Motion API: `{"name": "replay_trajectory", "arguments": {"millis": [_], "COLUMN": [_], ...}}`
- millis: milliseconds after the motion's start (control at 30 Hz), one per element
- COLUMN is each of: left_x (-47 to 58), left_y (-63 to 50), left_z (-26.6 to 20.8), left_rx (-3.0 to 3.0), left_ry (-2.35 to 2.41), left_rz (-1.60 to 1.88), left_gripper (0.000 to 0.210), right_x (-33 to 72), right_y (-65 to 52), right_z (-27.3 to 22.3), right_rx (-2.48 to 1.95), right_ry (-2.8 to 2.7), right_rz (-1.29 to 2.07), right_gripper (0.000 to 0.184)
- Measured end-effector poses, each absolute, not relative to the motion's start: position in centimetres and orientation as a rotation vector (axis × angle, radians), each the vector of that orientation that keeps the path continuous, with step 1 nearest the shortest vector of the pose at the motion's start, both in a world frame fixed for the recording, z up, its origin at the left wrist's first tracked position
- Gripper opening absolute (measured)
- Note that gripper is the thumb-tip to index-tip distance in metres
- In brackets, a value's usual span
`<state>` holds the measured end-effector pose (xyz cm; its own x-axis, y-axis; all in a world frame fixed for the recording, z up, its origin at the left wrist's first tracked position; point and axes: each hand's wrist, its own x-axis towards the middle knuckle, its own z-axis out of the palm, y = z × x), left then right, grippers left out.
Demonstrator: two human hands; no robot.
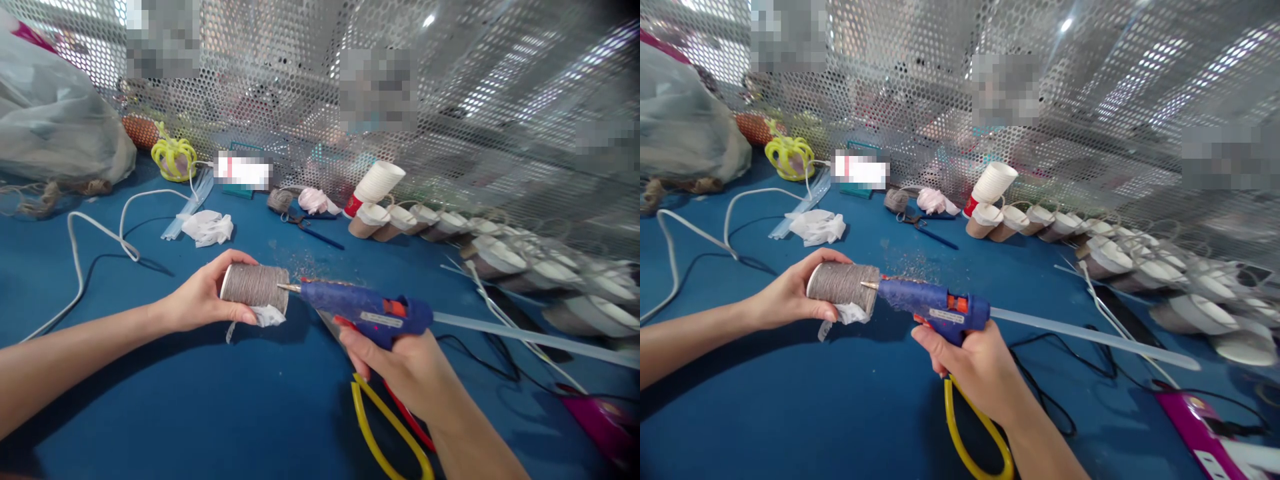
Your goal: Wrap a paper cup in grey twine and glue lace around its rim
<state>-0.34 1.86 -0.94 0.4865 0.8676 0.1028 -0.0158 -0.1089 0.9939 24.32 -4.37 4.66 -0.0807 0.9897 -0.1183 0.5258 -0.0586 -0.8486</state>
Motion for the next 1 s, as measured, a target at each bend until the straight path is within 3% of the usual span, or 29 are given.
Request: {"name": "replay_trajectory", "arguments": {"millis": [700,1000], "left_x": [-0.58,-0.59], "left_y": [2.02,1.76], "left_z": [-1.06,-1.42], "left_rx": [1.542,1.789], "left_ry": [0.809,0.819], "left_rz": [0.883,0.972], "left_gripper": [0.062,0.063], "right_x": [24.23,24.32], "right_y": [-4.52,-4.12], "right_z": [4.9,4.76], "right_rx": [-1.691,-1.672], "right_ry": [-1.679,-1.601], "right_rz": [1.009,1.016], "right_gripper": [0.036,0.027]}}
